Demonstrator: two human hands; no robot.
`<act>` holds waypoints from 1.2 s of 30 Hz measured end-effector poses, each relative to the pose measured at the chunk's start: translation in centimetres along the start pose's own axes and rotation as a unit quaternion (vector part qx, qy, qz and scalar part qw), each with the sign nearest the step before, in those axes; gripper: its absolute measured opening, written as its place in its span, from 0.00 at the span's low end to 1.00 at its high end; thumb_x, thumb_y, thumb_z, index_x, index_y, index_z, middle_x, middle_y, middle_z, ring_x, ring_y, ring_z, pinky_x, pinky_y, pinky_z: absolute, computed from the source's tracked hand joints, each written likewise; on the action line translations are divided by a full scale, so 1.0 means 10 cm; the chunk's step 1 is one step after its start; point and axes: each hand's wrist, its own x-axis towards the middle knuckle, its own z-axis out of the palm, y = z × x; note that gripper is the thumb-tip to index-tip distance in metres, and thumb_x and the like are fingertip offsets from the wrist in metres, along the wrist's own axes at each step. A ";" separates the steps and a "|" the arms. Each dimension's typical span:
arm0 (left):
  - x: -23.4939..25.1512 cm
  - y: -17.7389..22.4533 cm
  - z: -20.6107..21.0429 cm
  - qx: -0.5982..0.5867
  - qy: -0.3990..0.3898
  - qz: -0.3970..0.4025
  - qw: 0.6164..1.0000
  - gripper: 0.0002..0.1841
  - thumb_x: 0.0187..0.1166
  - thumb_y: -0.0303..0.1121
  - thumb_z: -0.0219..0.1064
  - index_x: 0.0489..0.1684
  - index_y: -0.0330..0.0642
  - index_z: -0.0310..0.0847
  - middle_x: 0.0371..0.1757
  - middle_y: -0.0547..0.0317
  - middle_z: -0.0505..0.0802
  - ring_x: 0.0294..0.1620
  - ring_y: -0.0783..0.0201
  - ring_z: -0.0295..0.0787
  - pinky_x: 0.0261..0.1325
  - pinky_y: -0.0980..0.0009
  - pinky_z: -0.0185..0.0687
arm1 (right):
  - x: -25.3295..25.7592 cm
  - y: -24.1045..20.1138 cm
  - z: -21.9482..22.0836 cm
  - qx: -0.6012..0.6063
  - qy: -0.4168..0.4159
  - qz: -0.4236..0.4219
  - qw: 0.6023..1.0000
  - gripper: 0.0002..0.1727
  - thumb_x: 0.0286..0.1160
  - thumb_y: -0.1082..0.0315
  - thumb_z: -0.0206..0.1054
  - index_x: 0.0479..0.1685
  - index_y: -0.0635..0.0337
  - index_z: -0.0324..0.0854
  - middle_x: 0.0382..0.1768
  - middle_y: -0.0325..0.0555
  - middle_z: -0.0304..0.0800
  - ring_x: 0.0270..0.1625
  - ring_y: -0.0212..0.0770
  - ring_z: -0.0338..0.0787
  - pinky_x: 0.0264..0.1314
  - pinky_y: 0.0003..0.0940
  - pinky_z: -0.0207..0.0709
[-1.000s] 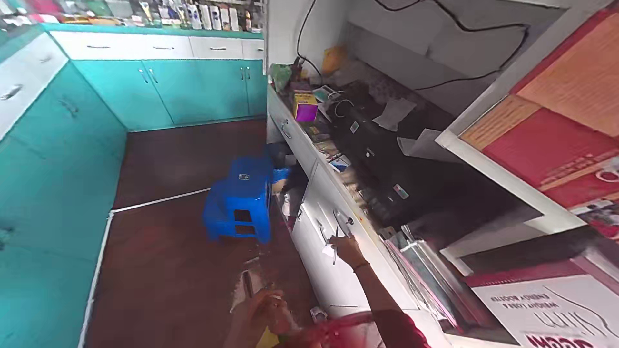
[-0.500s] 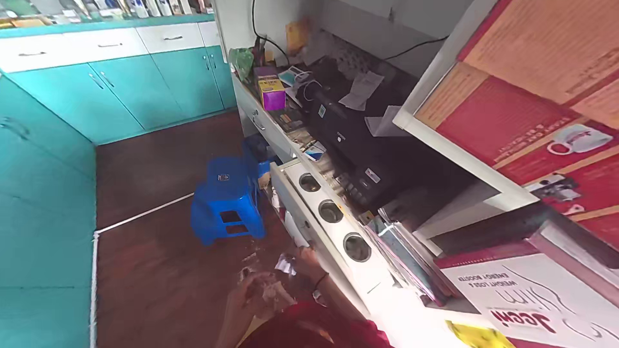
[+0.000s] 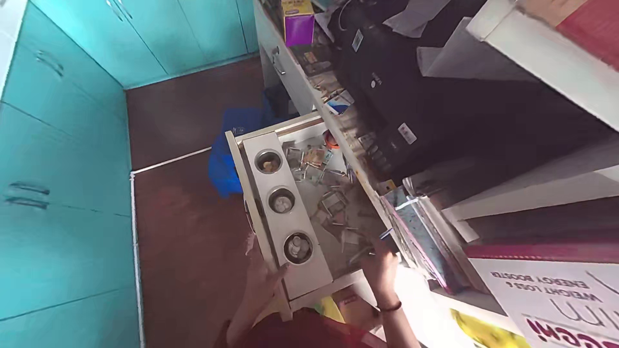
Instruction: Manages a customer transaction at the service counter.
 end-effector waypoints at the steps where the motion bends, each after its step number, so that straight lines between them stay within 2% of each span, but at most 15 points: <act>1: -0.04 -0.02 -0.03 0.016 0.004 -0.031 0.999 0.57 0.67 0.40 0.79 0.94 0.32 0.39 0.85 0.34 0.69 0.84 0.51 0.70 0.83 0.54 0.68 | 0.03 0.01 -0.01 -0.008 -0.035 0.027 0.999 0.16 0.71 0.78 0.67 0.56 0.70 0.90 0.45 0.68 0.95 0.44 0.69 0.95 0.47 0.69 0.82; 4: -0.17 0.00 -0.17 0.046 0.014 -0.089 0.995 0.41 0.79 0.37 0.71 0.88 0.29 0.51 0.73 0.32 0.81 0.73 0.47 0.82 0.75 0.49 0.77 | 0.17 -0.08 0.03 -0.014 -0.169 0.091 0.981 0.18 0.77 0.72 0.66 0.65 0.65 0.87 0.51 0.68 0.93 0.52 0.71 0.93 0.57 0.71 0.78; 6: -0.24 0.01 -0.28 0.055 0.022 -0.099 0.993 0.40 0.82 0.36 0.68 0.89 0.28 0.50 0.71 0.31 0.83 0.70 0.46 0.84 0.74 0.48 0.77 | 0.26 -0.22 0.15 0.018 -0.228 0.080 0.970 0.19 0.78 0.70 0.68 0.67 0.63 0.86 0.53 0.63 0.94 0.55 0.64 0.93 0.62 0.64 0.79; 10: -0.32 -0.06 -0.42 0.091 0.058 -0.106 0.988 0.38 0.87 0.37 0.63 0.90 0.26 0.45 0.70 0.26 0.82 0.70 0.39 0.83 0.74 0.45 0.75 | 0.45 -0.48 0.44 0.096 -0.251 0.025 0.963 0.18 0.77 0.69 0.69 0.64 0.66 0.86 0.49 0.60 0.94 0.50 0.54 0.93 0.60 0.53 0.81; 13: -0.36 -0.17 -0.46 0.087 0.100 -0.091 0.987 0.37 0.89 0.36 0.58 0.90 0.25 0.44 0.69 0.22 0.82 0.69 0.37 0.83 0.74 0.44 0.74 | 0.75 -0.60 0.65 0.116 -0.223 0.027 0.967 0.23 0.79 0.70 0.69 0.73 0.62 0.81 0.52 0.64 0.93 0.52 0.60 0.92 0.60 0.59 0.80; 15: -0.37 -0.25 -0.50 0.093 0.119 -0.077 0.986 0.35 0.90 0.36 0.57 0.89 0.23 0.46 0.65 0.23 0.84 0.65 0.38 0.86 0.71 0.45 0.77 | 0.93 -0.68 0.70 0.028 -0.243 0.068 0.967 0.28 0.84 0.63 0.67 0.83 0.54 0.74 0.57 0.67 0.91 0.57 0.68 0.90 0.62 0.66 0.77; 16: -0.38 -0.28 -0.52 0.094 0.125 -0.068 0.985 0.35 0.90 0.36 0.56 0.89 0.23 0.47 0.65 0.23 0.84 0.65 0.38 0.86 0.71 0.45 0.77 | 0.98 -0.74 0.66 -0.032 -0.257 0.093 0.961 0.27 0.85 0.59 0.65 0.83 0.53 0.74 0.59 0.69 0.89 0.61 0.71 0.88 0.64 0.68 0.75; 19: -0.38 -0.34 -0.55 0.094 0.149 -0.051 0.983 0.34 0.89 0.37 0.56 0.89 0.23 0.49 0.67 0.24 0.84 0.68 0.38 0.85 0.73 0.44 0.76 | 0.93 -0.86 0.57 -0.160 -0.313 0.103 0.930 0.21 0.87 0.60 0.61 0.70 0.61 0.82 0.61 0.70 0.88 0.66 0.69 0.86 0.66 0.66 0.74; 21: -0.38 -0.34 -0.56 0.099 0.155 -0.054 0.981 0.34 0.90 0.37 0.56 0.89 0.24 0.49 0.67 0.24 0.84 0.68 0.37 0.85 0.72 0.43 0.76 | 0.81 -0.86 0.60 -0.199 -0.405 0.077 0.889 0.23 0.88 0.62 0.57 0.76 0.65 0.75 0.66 0.70 0.84 0.70 0.67 0.84 0.70 0.63 0.73; 23: -0.38 -0.32 -0.56 0.109 0.154 -0.061 0.980 0.33 0.90 0.38 0.56 0.88 0.25 0.51 0.63 0.25 0.86 0.63 0.37 0.87 0.68 0.41 0.78 | 0.69 -0.74 0.77 -0.186 -0.449 0.053 0.872 0.27 0.86 0.67 0.58 0.81 0.72 0.66 0.69 0.72 0.81 0.73 0.68 0.81 0.74 0.62 0.70; 25: -0.36 -0.30 -0.55 0.110 0.152 -0.066 0.980 0.32 0.90 0.38 0.56 0.87 0.25 0.52 0.61 0.25 0.86 0.61 0.37 0.88 0.67 0.41 0.79 | 0.62 -0.63 0.97 -0.158 -0.452 0.054 0.876 0.26 0.85 0.70 0.58 0.78 0.79 0.67 0.74 0.75 0.75 0.78 0.69 0.76 0.79 0.62 0.67; 27: -0.36 -0.29 -0.53 0.113 0.151 -0.076 0.979 0.32 0.90 0.38 0.56 0.87 0.26 0.52 0.60 0.26 0.87 0.61 0.38 0.88 0.66 0.41 0.79 | 0.60 -0.55 1.14 -0.150 -0.438 0.067 0.884 0.29 0.83 0.68 0.61 0.78 0.79 0.67 0.78 0.75 0.71 0.81 0.69 0.72 0.82 0.62 0.64; 31: -0.33 -0.30 -0.52 0.118 0.157 -0.058 0.979 0.36 0.89 0.36 0.57 0.92 0.30 0.44 0.67 0.24 0.84 0.66 0.35 0.86 0.71 0.41 0.76 | 0.69 -0.50 1.14 -0.127 -0.399 0.141 0.897 0.35 0.79 0.74 0.65 0.85 0.74 0.58 0.80 0.73 0.68 0.82 0.66 0.73 0.83 0.55 0.67; 34: -0.33 -0.27 -0.50 0.136 0.155 -0.068 0.976 0.35 0.90 0.38 0.57 0.92 0.31 0.46 0.67 0.24 0.84 0.67 0.32 0.84 0.70 0.38 0.75 | 0.71 -0.40 1.12 -0.116 -0.372 0.152 0.909 0.36 0.76 0.75 0.67 0.85 0.73 0.58 0.81 0.73 0.66 0.81 0.65 0.74 0.81 0.54 0.69; 36: -0.32 -0.24 -0.52 0.148 0.143 -0.081 0.975 0.35 0.90 0.39 0.57 0.91 0.31 0.48 0.68 0.25 0.84 0.67 0.32 0.85 0.70 0.37 0.75 | 0.68 -0.42 1.09 -0.121 -0.367 0.150 0.910 0.42 0.73 0.73 0.71 0.88 0.70 0.54 0.84 0.74 0.61 0.81 0.68 0.73 0.79 0.58 0.71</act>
